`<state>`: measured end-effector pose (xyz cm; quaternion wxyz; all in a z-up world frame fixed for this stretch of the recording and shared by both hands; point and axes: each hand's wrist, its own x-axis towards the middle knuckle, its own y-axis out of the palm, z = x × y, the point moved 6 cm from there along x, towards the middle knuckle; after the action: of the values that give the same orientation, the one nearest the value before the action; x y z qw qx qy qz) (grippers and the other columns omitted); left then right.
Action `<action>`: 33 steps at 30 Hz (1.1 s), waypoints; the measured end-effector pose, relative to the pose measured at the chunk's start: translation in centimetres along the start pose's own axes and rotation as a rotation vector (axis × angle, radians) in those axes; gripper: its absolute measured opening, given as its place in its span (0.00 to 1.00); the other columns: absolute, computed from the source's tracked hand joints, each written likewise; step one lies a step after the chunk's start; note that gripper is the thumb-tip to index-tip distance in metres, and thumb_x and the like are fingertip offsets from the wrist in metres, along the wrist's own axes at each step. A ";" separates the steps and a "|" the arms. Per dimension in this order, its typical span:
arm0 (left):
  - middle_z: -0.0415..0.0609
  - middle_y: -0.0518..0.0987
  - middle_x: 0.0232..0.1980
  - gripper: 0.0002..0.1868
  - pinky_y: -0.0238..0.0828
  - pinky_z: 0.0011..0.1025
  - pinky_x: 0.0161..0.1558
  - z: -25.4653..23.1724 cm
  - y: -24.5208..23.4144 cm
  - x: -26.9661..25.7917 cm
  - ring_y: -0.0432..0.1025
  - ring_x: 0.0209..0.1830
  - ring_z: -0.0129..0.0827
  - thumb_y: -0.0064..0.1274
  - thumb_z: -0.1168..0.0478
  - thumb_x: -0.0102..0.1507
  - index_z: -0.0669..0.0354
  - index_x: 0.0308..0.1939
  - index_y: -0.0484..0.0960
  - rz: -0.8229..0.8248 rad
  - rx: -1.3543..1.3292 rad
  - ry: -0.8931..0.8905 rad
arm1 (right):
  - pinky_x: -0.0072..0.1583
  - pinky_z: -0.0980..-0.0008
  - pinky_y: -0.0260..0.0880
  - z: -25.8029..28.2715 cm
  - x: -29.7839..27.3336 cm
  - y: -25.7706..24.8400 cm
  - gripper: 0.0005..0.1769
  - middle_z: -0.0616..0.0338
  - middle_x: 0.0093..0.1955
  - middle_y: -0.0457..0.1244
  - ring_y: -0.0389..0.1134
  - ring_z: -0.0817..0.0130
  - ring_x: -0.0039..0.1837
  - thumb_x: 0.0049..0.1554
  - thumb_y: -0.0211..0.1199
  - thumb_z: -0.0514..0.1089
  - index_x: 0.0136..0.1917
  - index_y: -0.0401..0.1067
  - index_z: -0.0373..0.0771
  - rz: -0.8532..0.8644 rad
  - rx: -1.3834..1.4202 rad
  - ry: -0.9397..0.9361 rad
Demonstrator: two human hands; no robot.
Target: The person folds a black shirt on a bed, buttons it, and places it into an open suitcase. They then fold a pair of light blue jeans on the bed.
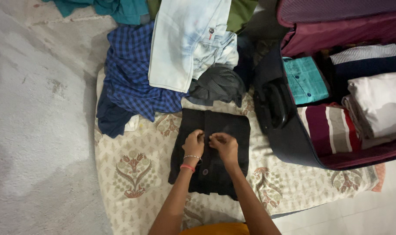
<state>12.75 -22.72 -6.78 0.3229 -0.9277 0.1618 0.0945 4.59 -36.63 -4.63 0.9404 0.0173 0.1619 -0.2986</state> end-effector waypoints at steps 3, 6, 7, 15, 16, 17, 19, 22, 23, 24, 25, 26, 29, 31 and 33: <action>0.56 0.85 0.44 0.11 0.75 0.44 0.46 -0.5 -0.5 -0.2 0.79 0.46 0.52 0.51 0.61 0.64 0.58 0.46 0.86 -0.105 -0.009 0.139 | 0.43 0.72 0.78 0.7 0.1 0.4 0.11 0.52 0.42 0.73 0.75 0.70 0.41 0.53 0.72 0.36 0.48 0.78 0.28 -0.029 -0.128 -0.065; 0.62 0.83 0.41 0.13 0.74 0.46 0.44 -1.4 -0.7 -0.3 0.78 0.43 0.56 0.50 0.58 0.68 0.63 0.41 0.86 -0.130 0.015 0.165 | 0.42 0.70 0.75 2.4 -0.7 0.6 0.10 0.52 0.40 0.72 0.74 0.68 0.40 0.52 0.73 0.36 0.46 0.77 0.29 -0.073 -0.295 -0.155; 0.64 0.82 0.39 0.17 0.72 0.47 0.42 -1.4 -0.6 -0.5 0.77 0.43 0.58 0.51 0.55 0.72 0.66 0.38 0.85 -0.075 0.015 0.078 | 0.42 0.70 0.75 3.2 -1.1 0.7 0.10 0.52 0.40 0.71 0.74 0.69 0.40 0.52 0.73 0.36 0.45 0.77 0.30 -0.096 -0.336 -0.220; 0.53 0.83 0.29 0.15 0.70 0.33 0.34 0.7 0.0 0.1 0.77 0.28 0.34 0.62 0.55 0.60 0.67 0.34 0.86 -0.051 -0.335 -0.047 | 0.41 0.69 0.74 5.0 -1.9 0.7 0.09 0.53 0.39 0.70 0.74 0.70 0.40 0.51 0.73 0.37 0.42 0.76 0.30 -0.070 -0.380 -0.300; 0.51 0.83 0.28 0.14 0.69 0.32 0.33 1.7 0.6 0.3 0.76 0.28 0.31 0.62 0.57 0.60 0.67 0.33 0.86 -0.055 -0.393 -0.079 | 0.40 0.69 0.74 4.5 -1.7 0.6 0.09 0.54 0.38 0.70 0.74 0.69 0.39 0.52 0.73 0.37 0.41 0.76 0.30 -0.058 -0.369 -0.255; 0.49 0.83 0.27 0.12 0.68 0.31 0.33 2.6 1.3 0.6 0.74 0.27 0.28 0.62 0.58 0.60 0.68 0.33 0.86 -0.059 -0.451 -0.109 | 0.39 0.69 0.73 4.0 -1.5 0.5 0.09 0.55 0.37 0.70 0.74 0.69 0.38 0.52 0.74 0.38 0.41 0.76 0.30 -0.047 -0.357 -0.212; 0.48 0.77 0.28 0.13 0.63 0.32 0.33 4.0 2.6 0.9 0.67 0.29 0.28 0.63 0.61 0.63 0.72 0.33 0.84 -0.048 -0.508 -0.163 | 0.43 0.69 0.75 2.2 -0.9 0.3 0.09 0.54 0.38 0.70 0.73 0.69 0.39 0.55 0.72 0.39 0.43 0.77 0.30 -0.011 -0.164 -0.061; 0.46 0.78 0.31 0.11 0.65 0.31 0.36 4.6 3.6 0.7 0.68 0.32 0.26 0.60 0.64 0.65 0.73 0.36 0.84 -0.001 -0.644 -0.153 | 0.49 0.68 0.76 -0.7 -0.6 -0.6 0.10 0.57 0.43 0.70 0.72 0.69 0.45 0.57 0.66 0.41 0.48 0.77 0.31 0.081 0.198 0.217; 0.45 0.80 0.33 0.10 0.67 0.30 0.37 4.3 3.6 0.6 0.70 0.33 0.25 0.59 0.64 0.65 0.72 0.38 0.84 0.019 -0.699 -0.134 | 0.51 0.68 0.76 -1.5 -0.5 -0.7 0.12 0.58 0.45 0.70 0.72 0.69 0.47 0.57 0.64 0.42 0.50 0.77 0.31 0.119 0.330 0.316; 0.46 0.81 0.34 0.09 0.68 0.30 0.39 3.9 3.0 0.5 0.72 0.34 0.27 0.58 0.64 0.64 0.71 0.40 0.83 0.009 -0.609 -0.084 | 0.52 0.66 0.76 -2.0 -0.4 -1.2 0.13 0.57 0.45 0.70 0.72 0.68 0.47 0.58 0.63 0.44 0.50 0.77 0.32 0.093 0.260 0.335; 0.47 0.82 0.35 0.10 0.70 0.30 0.40 3.4 1.9 0.4 0.74 0.35 0.29 0.58 0.63 0.64 0.69 0.43 0.82 -0.002 -0.520 -0.035 | 0.52 0.65 0.75 -2.5 -0.4 -1.8 0.14 0.55 0.46 0.70 0.72 0.66 0.48 0.59 0.62 0.46 0.50 0.77 0.32 0.067 0.188 0.354; 0.48 0.83 0.36 0.11 0.72 0.31 0.41 2.7 0.7 0.2 0.77 0.35 0.30 0.58 0.63 0.63 0.67 0.45 0.81 -0.012 -0.431 0.014 | 0.53 0.63 0.75 -3.1 -0.3 -2.4 0.15 0.54 0.46 0.70 0.72 0.65 0.49 0.60 0.61 0.48 0.50 0.77 0.33 0.041 0.117 0.373; 0.50 0.82 0.43 0.09 0.73 0.35 0.47 -0.2 -5.0 -3.2 0.78 0.42 0.40 0.51 0.65 0.66 0.62 0.49 0.81 -0.311 0.001 0.310 | 0.53 0.61 0.73 -2.4 -0.9 -5.6 0.22 0.53 0.47 0.70 0.72 0.59 0.50 0.59 0.64 0.56 0.52 0.76 0.33 -0.236 -0.334 -0.029; 0.51 0.79 0.45 0.15 0.72 0.40 0.49 -1.3 -6.5 -4.3 0.75 0.46 0.45 0.59 0.57 0.63 0.62 0.48 0.78 -0.248 0.103 0.254 | 0.53 0.59 0.72 -2.3 -2.6 -7.2 0.34 0.45 0.52 0.65 0.70 0.52 0.53 0.53 0.70 0.62 0.56 0.70 0.30 -0.382 -0.604 -0.136; 0.51 0.76 0.49 0.21 0.68 0.44 0.52 -2.3 -6.9 -5.7 0.71 0.51 0.47 0.65 0.53 0.59 0.58 0.49 0.76 -0.178 0.227 0.212 | 0.54 0.51 0.70 -2.8 -3.7 -7.9 0.46 0.40 0.56 0.61 0.66 0.43 0.57 0.47 0.76 0.66 0.60 0.64 0.29 -0.430 -0.833 -0.100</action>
<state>10.07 -17.72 0.47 0.4137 -0.9007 0.1217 -0.0518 -3.54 -40.67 -5.56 0.7906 -0.4100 0.2223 -0.3968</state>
